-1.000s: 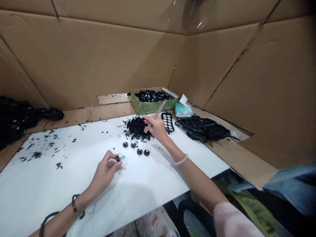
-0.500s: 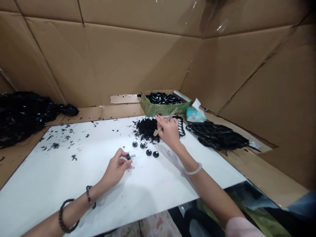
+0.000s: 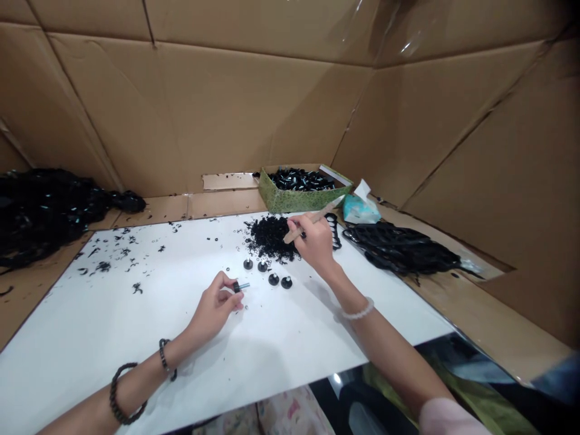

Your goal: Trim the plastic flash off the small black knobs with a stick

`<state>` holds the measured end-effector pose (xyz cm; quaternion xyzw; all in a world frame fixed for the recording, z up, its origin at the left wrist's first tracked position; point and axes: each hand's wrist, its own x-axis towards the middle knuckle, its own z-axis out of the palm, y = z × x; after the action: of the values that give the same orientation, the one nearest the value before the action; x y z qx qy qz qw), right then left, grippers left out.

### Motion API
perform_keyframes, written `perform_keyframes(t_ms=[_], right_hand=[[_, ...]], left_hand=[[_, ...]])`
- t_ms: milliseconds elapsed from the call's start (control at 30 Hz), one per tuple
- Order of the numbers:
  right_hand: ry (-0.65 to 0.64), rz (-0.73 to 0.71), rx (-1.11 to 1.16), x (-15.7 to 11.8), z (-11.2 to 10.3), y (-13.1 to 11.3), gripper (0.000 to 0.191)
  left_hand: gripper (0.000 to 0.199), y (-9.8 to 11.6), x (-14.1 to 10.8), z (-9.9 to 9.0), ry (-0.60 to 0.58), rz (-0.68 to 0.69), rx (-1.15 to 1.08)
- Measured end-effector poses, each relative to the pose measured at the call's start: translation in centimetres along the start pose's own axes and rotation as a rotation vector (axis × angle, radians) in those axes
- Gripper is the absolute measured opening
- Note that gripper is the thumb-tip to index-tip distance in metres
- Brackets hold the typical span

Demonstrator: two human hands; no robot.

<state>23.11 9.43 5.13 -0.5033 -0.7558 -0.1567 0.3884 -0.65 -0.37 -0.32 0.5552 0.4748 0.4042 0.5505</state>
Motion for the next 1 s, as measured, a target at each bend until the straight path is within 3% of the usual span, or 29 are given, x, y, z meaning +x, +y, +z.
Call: perform_keyframes(t_ms=[67,233,367,467,600,667,700,800,1000], right_hand=[[-0.012,-0.074,0.09,-0.5,-0.5,-1.9,0.023],[-0.394,-0.566,0.158,-2.9,0.4,-5.9,0.03],[-0.372,-0.665,0.146,-4.0,1.1,-6.7,0.033],[-0.273,-0.519,0.163,-2.7,0.3,-5.4,0.031],[-0.105,-0.08,0.047,0.7,-1.0,-2.0,0.046],[-0.156,0.264,-0.088,1.5,-1.2,-1.0,0.05],[-0.247,0.31,-0.103,1.6,-1.1,-0.8,0.05],[-0.41,0.303,-0.085,0.8,-0.7,-1.0,0.043],[-0.536,0.187,-0.01,-0.1,-0.8,-1.0,0.033]], left_hand=[[0.024,0.0,0.0,0.1,-0.006,0.006,-0.02],[0.026,-0.1,0.2,0.2,-0.025,0.057,-0.12],[0.029,0.0,0.2,0.0,-0.045,0.06,-0.145],[0.039,0.1,0.2,-0.2,-0.042,0.06,-0.179],[0.04,-0.1,0.3,-0.3,-0.048,0.051,-0.185],[0.041,-0.3,0.3,-0.2,-0.043,0.046,-0.196],[0.041,-0.3,0.4,-0.2,-0.044,0.038,-0.204],[0.038,-0.3,0.4,-0.1,-0.056,0.016,-0.2],[0.026,0.2,0.2,-0.1,-0.053,0.0,-0.096]])
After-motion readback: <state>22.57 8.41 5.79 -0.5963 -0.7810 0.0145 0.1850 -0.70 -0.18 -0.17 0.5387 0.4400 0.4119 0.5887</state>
